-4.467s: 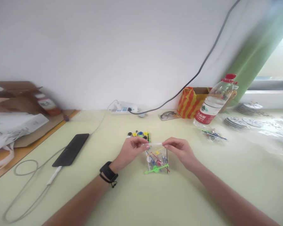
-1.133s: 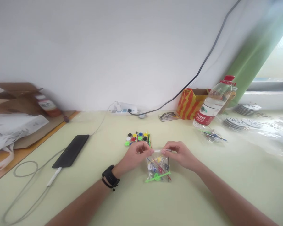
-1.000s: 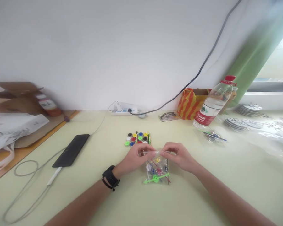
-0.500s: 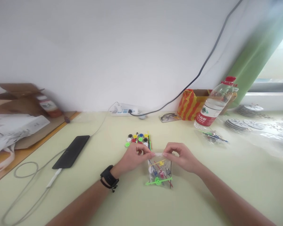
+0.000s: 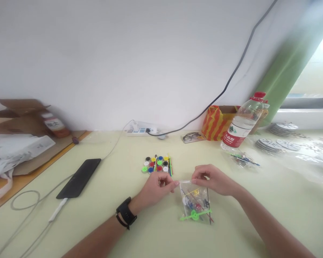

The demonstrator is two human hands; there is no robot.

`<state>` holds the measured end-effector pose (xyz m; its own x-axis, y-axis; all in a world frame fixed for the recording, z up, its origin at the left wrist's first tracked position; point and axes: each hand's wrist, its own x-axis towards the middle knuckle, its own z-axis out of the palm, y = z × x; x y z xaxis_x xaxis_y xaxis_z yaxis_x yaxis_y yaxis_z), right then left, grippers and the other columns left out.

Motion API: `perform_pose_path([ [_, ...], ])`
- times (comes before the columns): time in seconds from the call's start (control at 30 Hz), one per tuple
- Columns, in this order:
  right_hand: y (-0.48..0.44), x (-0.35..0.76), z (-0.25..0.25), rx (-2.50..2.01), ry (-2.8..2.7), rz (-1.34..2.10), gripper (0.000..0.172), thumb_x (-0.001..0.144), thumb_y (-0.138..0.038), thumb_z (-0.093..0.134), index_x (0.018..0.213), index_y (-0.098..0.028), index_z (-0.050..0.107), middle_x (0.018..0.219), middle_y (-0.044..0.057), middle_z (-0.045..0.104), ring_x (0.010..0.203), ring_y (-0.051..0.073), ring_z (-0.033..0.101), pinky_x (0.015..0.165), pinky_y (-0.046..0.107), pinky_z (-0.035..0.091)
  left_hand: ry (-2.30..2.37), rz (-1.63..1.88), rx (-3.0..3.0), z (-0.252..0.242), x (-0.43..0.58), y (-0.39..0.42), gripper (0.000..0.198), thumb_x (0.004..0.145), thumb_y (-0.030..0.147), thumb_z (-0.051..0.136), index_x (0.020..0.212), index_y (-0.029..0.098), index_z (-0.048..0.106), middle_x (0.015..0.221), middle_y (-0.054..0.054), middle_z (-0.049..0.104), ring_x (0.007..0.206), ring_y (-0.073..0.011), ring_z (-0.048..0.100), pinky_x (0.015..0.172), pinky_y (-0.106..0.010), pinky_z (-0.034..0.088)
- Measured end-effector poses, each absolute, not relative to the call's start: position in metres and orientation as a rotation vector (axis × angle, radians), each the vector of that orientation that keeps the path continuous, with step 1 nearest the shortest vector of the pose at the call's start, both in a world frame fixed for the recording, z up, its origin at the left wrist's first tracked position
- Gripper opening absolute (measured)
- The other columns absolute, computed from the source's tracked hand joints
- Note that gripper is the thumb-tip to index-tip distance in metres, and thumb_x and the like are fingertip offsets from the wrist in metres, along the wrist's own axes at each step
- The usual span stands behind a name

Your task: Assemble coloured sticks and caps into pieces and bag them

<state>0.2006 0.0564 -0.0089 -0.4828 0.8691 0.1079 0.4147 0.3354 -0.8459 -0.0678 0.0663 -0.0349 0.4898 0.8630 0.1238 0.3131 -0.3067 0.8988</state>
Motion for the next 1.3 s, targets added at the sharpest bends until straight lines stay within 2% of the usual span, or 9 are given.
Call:
perform_pose_path([
  [0.1,0.066,0.223,-0.005,-1.231,-2.019,0.84,0.036,0.092,-0.053,0.065,0.08,-0.02,0.075,0.075,0.003,0.067,0.064,0.016,0.054,0.059,0.03,0.045,1.005,0.795,1.825,-0.038,-0.066,0.065,0.044,0.093,0.051,0.066,0.067,0.016,0.066,0.061,-0.001,0.061,0.053,-0.0108,0.039,0.051,-0.025,0.027],
  [0.2,0.071,0.241,-0.004,-1.358,-1.885,0.385,0.036,0.095,-0.052,0.06,0.081,-0.022,0.074,0.074,0.005,0.066,0.062,0.018,0.051,0.058,0.032,0.041,0.997,0.773,1.816,-0.041,-0.064,0.062,0.042,0.093,0.049,0.066,0.068,0.016,0.065,0.062,-0.001,0.062,0.054,-0.0108,0.04,0.051,-0.025,0.028],
  [0.4,0.081,0.26,-0.027,-1.385,-1.849,-0.229,0.035,0.103,-0.041,0.047,0.093,-0.023,0.077,0.087,0.011,0.069,0.081,0.025,0.062,0.074,0.037,0.046,0.96,0.705,1.846,-0.042,-0.062,0.057,0.036,0.092,0.045,0.068,0.07,0.017,0.066,0.063,-0.001,0.06,0.059,-0.0127,0.045,0.053,-0.025,0.033],
  [0.6,0.095,0.251,-0.053,-1.679,-2.246,-0.139,0.035,0.101,-0.024,0.043,0.079,-0.022,0.071,0.094,0.008,0.072,0.081,0.021,0.064,0.067,0.031,0.04,0.96,0.713,1.872,-0.042,-0.062,0.056,0.036,0.091,0.046,0.068,0.07,0.017,0.065,0.062,0.0,0.057,0.058,-0.0126,0.043,0.052,-0.025,0.033],
  [0.8,0.101,0.252,-0.058,-1.813,-2.194,-0.083,0.027,0.095,-0.018,0.048,0.079,-0.021,0.07,0.1,0.008,0.073,0.084,0.021,0.066,0.064,0.03,0.037,0.976,0.725,1.951,-0.04,-0.063,0.055,0.035,0.092,0.044,0.066,0.07,0.017,0.065,0.064,0.0,0.058,0.059,-0.0123,0.045,0.053,-0.025,0.033],
  [1.07,0.102,0.27,-0.06,-1.896,-2.127,-0.049,0.029,0.093,-0.011,0.047,0.071,-0.019,0.064,0.093,0.01,0.071,0.082,0.022,0.065,0.066,0.031,0.038,1.003,0.697,2.056,-0.036,-0.064,0.053,0.033,0.094,0.042,0.065,0.071,0.017,0.063,0.066,0.001,0.06,0.06,-0.0116,0.047,0.055,-0.025,0.035],
  [1.17,0.101,0.269,-0.065,-1.879,-2.109,-0.032,0.022,0.092,-0.014,0.051,0.079,-0.018,0.068,0.099,0.012,0.071,0.091,0.025,0.067,0.072,0.032,0.043,1.007,0.687,2.085,-0.037,-0.064,0.053,0.033,0.094,0.041,0.065,0.071,0.018,0.063,0.066,0.001,0.06,0.061,-0.0115,0.047,0.055,-0.025,0.035],
  [1.23,0.102,0.268,-0.068,-1.861,-2.093,-0.021,0.018,0.092,-0.018,0.054,0.095,-0.017,0.072,0.107,0.014,0.071,0.1,0.027,0.067,0.079,0.034,0.047,1.006,0.68,2.101,-0.037,-0.064,0.053,0.033,0.094,0.04,0.065,0.071,0.017,0.062,0.067,0.001,0.06,0.061,-0.0114,0.048,0.056,-0.025,0.035],
  [1.3,0.103,0.268,-0.072,-1.841,-2.081,-0.012,0.026,0.091,-0.021,0.056,0.112,-0.015,0.07,0.115,0.016,0.07,0.108,0.029,0.066,0.087,0.036,0.049,1.007,0.675,2.115,-0.036,-0.064,0.053,0.033,0.094,0.039,0.065,0.07,0.017,0.062,0.067,0.002,0.06,0.061,-0.0113,0.048,0.056,-0.025,0.035],
])
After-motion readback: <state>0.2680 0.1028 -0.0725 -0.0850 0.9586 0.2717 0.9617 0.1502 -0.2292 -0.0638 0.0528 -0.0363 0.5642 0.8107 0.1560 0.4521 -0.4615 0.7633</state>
